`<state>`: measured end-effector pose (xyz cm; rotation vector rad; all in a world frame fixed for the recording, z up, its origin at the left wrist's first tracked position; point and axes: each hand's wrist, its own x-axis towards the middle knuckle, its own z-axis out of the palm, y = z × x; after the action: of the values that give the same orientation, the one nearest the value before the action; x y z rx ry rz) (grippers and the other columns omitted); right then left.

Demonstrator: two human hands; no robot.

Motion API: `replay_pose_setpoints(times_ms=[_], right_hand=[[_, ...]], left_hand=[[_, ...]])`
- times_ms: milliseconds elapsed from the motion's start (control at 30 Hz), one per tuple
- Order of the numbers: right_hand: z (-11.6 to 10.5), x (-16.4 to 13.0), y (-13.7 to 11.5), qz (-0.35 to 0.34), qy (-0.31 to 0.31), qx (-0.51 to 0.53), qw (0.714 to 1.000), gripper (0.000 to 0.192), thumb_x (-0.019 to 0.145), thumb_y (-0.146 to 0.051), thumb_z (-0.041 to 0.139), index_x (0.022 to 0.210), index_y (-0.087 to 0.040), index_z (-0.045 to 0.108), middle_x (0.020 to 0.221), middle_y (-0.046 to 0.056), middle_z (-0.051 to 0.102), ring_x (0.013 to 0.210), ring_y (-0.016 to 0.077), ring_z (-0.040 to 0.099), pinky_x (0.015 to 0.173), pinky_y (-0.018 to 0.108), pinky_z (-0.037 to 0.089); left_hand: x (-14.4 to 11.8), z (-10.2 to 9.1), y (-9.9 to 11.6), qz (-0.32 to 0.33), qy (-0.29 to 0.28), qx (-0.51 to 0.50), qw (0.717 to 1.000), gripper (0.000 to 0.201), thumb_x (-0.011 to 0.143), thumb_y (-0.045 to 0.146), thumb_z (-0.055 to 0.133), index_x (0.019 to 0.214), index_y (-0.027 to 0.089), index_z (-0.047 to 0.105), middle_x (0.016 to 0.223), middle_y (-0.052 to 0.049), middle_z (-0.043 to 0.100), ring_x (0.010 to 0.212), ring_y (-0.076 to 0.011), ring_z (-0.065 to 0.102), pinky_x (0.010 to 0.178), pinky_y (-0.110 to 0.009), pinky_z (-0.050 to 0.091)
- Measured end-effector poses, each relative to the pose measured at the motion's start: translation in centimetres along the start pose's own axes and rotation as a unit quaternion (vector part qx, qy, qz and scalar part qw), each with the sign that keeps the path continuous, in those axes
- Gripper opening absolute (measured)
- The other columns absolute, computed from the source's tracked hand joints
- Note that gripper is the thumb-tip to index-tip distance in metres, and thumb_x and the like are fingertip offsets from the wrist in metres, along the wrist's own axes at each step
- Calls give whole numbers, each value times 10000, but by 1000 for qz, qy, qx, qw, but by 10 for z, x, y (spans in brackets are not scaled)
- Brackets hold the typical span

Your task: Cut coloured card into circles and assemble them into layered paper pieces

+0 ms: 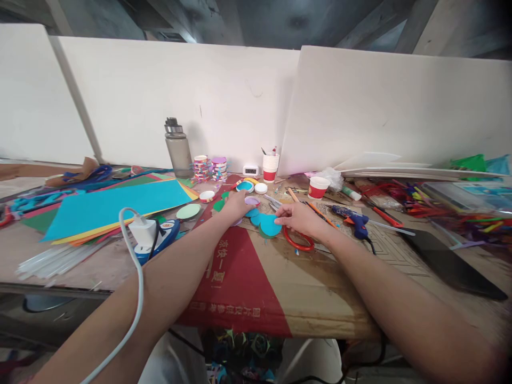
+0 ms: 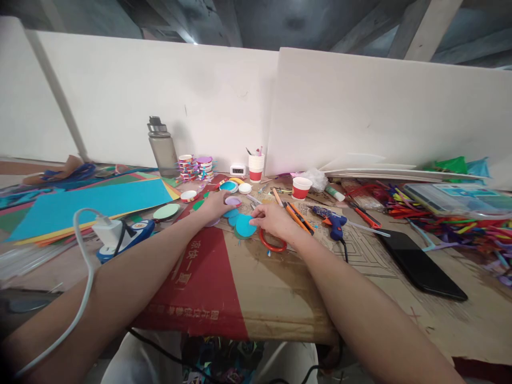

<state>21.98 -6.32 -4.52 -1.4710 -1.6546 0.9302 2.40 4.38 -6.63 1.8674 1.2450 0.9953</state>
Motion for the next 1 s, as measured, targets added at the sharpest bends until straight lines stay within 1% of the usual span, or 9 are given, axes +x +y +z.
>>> replay_pose_setpoints(times_ms=[67,167,233,300,433,567,733,833,1000], right_hand=[[0,0,1,6,-2,25,1000,121,636,-239,763,634,-186,654,501,-55,587,431,72,458,413,195,349],[-2,1,1,8,14,78,997,171,640,-281,785,666,-175,653,467,-48,568,415,72,468,395,184,366],[-4,2,2,14,35,115,993,226,634,-315,806,712,-168,652,454,-48,557,405,75,478,397,188,394],[-6,4,2,11,58,163,985,297,613,-352,833,742,-166,641,480,-46,572,415,76,496,423,202,444],[-9,7,4,-11,104,275,956,427,540,-436,877,742,-174,607,544,-43,599,473,80,544,500,223,514],[-9,7,4,-18,109,324,940,474,519,-473,886,760,-174,607,571,-41,599,520,84,559,536,228,518],[-7,6,3,-16,127,305,944,486,488,-488,890,707,-179,585,587,-45,566,540,79,502,488,210,438],[-5,7,3,-22,144,286,947,494,474,-518,875,693,-180,588,596,-48,547,547,83,474,479,221,418],[-4,9,2,-29,184,259,948,447,488,-497,841,680,-181,589,591,-45,550,504,79,442,448,229,383]], left_hand=[[0,-1,2,26,20,55,998,420,549,234,841,917,205,641,1056,-99,692,1199,-340,533,987,-365,412],[-3,-3,9,104,37,114,987,453,602,220,806,1027,205,652,1150,-107,662,1180,-328,549,1032,-394,396],[-5,-1,15,160,44,123,978,487,633,207,779,1099,175,643,1188,-128,633,1202,-320,528,1062,-406,380],[-9,3,22,190,46,108,975,555,638,195,773,1168,135,624,1198,-153,607,1210,-311,513,1071,-415,383],[-17,15,34,190,7,43,981,623,627,173,777,1226,140,610,1216,-151,574,1173,-283,541,1028,-411,443],[-25,22,45,194,-45,-42,979,585,628,193,798,1185,165,621,1213,-137,604,1118,-265,592,965,-395,495],[-31,22,50,173,-81,-97,977,597,597,172,819,1156,174,609,1151,-110,648,1054,-243,629,895,-368,532],[-31,24,50,165,-104,-131,972,637,563,116,811,1160,171,595,1198,-109,630,1030,-227,632,866,-357,546],[-34,28,51,174,-135,-219,951,654,596,178,837,1195,180,575,1171,-101,633,1051,-217,620,916,-374,537]])
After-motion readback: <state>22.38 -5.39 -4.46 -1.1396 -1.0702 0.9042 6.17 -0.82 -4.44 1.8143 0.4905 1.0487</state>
